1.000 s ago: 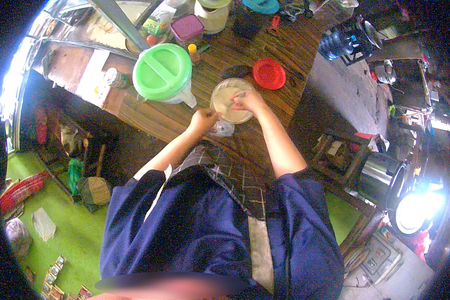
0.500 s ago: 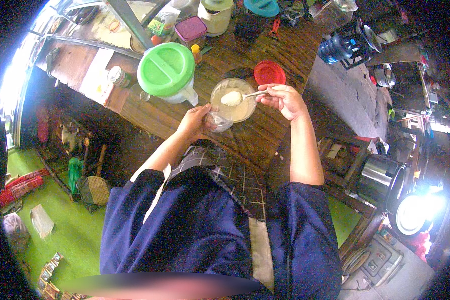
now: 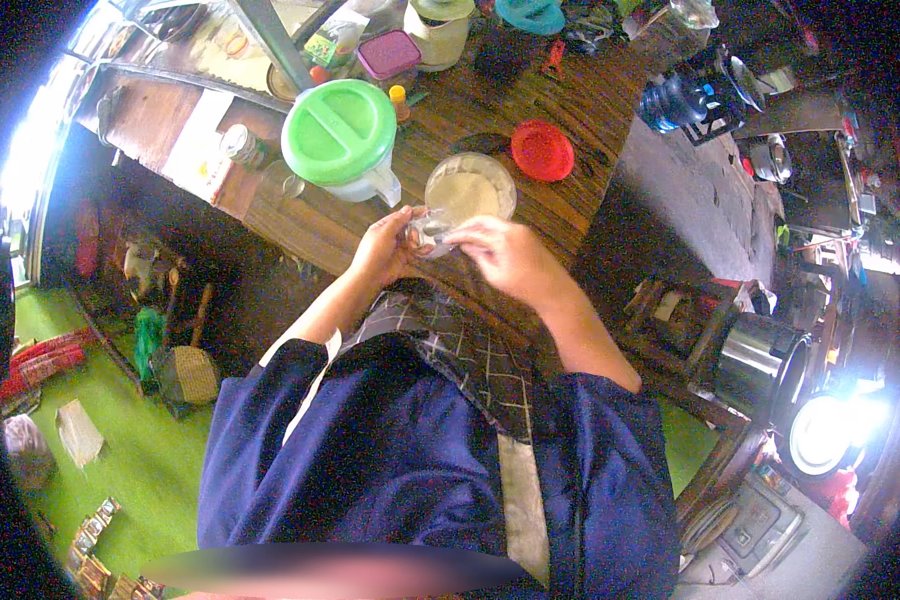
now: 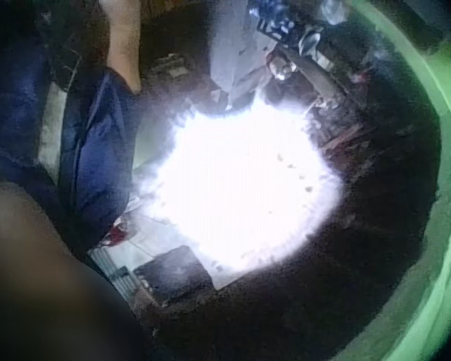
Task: The person scoops a white paste into a small plastic bag, then cuts the bag open with scissors and seals it. They repeat the process with a second bag, scooping a yellowish powder into it and sealing it as well.
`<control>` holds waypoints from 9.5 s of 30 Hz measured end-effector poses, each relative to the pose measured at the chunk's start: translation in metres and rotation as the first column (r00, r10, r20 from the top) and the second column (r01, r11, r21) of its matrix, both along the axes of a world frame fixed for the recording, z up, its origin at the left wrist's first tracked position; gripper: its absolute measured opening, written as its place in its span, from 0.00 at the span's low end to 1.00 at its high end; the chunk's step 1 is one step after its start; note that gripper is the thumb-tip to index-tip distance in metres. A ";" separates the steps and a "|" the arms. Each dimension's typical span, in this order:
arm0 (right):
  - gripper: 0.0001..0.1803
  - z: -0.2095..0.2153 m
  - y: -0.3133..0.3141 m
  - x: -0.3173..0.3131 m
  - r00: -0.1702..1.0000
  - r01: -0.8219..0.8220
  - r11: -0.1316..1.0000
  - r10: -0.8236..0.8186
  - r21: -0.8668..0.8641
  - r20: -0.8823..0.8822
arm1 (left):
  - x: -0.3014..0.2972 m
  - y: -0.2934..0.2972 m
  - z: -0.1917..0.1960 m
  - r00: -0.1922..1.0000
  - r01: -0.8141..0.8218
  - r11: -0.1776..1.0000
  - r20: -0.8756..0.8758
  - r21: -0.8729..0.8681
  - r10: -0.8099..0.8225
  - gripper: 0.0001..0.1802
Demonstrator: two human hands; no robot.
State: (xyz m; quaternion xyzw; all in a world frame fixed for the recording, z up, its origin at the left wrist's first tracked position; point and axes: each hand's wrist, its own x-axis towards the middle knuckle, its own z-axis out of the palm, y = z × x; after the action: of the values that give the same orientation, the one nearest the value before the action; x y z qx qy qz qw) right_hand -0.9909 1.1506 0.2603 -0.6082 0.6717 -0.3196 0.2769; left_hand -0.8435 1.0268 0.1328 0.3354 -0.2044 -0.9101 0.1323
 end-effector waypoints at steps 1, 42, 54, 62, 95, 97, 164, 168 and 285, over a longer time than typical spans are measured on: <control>0.10 0.009 0.003 -0.008 0.996 0.059 0.998 -0.058 -0.018 0.069 | 0.000 0.000 -0.003 1.000 0.003 1.000 0.007 -0.014 -0.003 0.18; 0.20 -0.168 -0.431 -0.316 0.567 0.324 0.735 -0.655 0.596 0.499 | -0.018 -0.037 -0.029 0.770 0.595 0.630 0.578 -0.499 -0.270 0.17; 0.11 -0.202 -0.418 -0.306 0.845 0.482 0.829 -0.525 0.284 0.100 | -0.015 -0.035 -0.025 0.674 0.705 0.562 0.657 -0.433 -0.339 0.16; 0.18 -0.187 -0.408 -0.290 0.936 0.289 0.936 -0.234 0.199 -0.262 | 0.002 -0.044 -0.011 0.457 0.890 0.210 0.797 -0.406 -0.394 0.21; 0.11 -0.149 -0.365 -0.258 0.978 0.208 0.920 -0.185 0.334 -0.099 | -0.002 -0.043 -0.017 0.449 0.887 0.295 0.816 -0.357 -0.364 0.20; 0.11 -0.146 -0.353 -0.242 0.888 0.363 0.840 -0.443 0.403 0.123 | -0.003 -0.038 -0.018 0.455 0.887 0.228 0.847 -0.402 -0.275 0.23; 0.24 -0.212 -0.174 -0.171 0.252 0.452 0.802 -0.535 0.390 0.807 | 0.149 -0.024 0.008 0.845 0.415 0.803 0.509 -0.427 -0.167 0.03; 0.25 -0.214 -0.140 -0.147 0.174 0.473 0.770 -0.558 0.428 0.811 | 0.107 -0.016 0.022 0.926 0.300 0.841 0.349 -0.451 -0.143 0.04; 0.24 -0.063 0.015 -0.100 -0.022 0.937 0.331 -0.268 0.114 0.963 | -0.042 -0.011 0.022 0.940 0.295 0.952 -0.153 -0.082 -0.305 0.38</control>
State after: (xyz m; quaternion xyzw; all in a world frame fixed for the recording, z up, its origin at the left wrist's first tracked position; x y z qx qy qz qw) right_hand -1.0911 1.1653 0.1968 0.0261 0.4652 -0.8665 0.1789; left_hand -0.8853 1.0156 0.1551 0.2203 -0.2678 -0.9378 0.0180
